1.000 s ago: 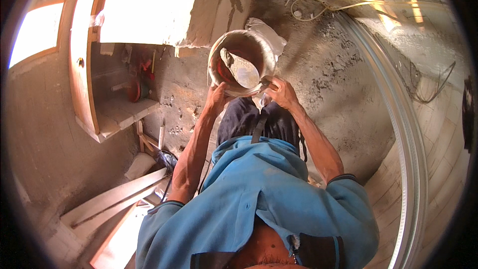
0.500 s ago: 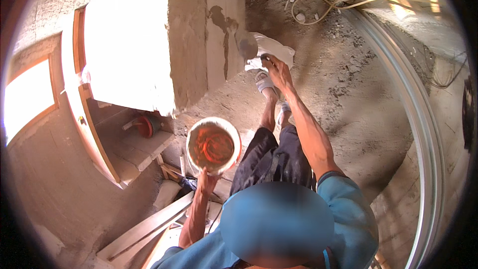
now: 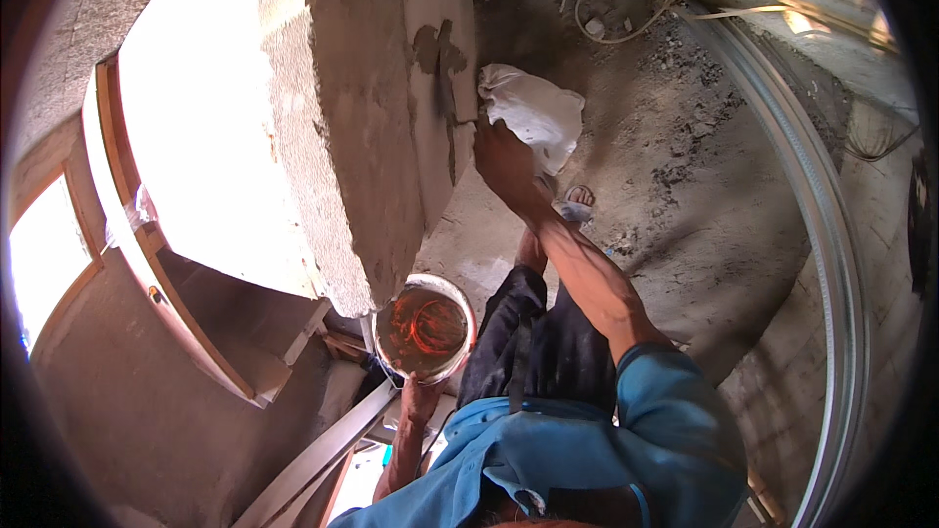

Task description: The person scoops cement from a bucket using a trowel and applies it to a wall. The person is sitting on the floor during the task.

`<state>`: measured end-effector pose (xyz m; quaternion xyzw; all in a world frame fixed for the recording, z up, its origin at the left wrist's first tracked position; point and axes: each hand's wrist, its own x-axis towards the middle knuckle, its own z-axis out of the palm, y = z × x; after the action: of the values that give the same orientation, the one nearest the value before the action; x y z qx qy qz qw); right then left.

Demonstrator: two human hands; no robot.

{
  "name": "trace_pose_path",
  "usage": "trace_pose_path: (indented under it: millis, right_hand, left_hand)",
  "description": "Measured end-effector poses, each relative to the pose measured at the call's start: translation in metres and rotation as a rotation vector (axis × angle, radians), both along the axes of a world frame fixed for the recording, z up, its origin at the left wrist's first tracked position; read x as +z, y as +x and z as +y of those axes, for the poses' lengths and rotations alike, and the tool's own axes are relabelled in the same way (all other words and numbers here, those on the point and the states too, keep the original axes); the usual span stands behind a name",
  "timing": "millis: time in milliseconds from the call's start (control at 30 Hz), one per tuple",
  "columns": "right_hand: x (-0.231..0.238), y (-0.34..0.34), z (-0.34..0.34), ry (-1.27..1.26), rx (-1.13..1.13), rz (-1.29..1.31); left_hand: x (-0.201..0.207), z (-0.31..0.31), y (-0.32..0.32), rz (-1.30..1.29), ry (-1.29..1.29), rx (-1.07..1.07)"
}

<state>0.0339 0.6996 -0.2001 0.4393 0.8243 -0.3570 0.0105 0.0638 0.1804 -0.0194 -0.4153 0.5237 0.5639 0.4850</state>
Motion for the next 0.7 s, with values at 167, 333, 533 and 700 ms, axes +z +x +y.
trace_pose_path:
  millis: [167,333,533,700]
  right_hand:
    - [-0.067,0.027,0.036,-0.273,-0.437,0.221]
    - [-0.129,-0.028,0.084,-0.407,-0.516,0.411]
    - [-0.096,-0.021,0.079,-0.243,-0.289,0.498]
    - [-0.070,-0.020,0.078,-0.798,-0.594,0.565]
  left_hand:
    - [0.006,0.029,-0.035,-0.011,-0.026,-0.127]
    - [0.004,0.039,-0.058,0.042,-0.002,-0.126]
    - [0.006,0.014,-0.048,-0.032,-0.097,-0.006]
    - [0.008,0.013,-0.049,-0.069,-0.051,-0.029]
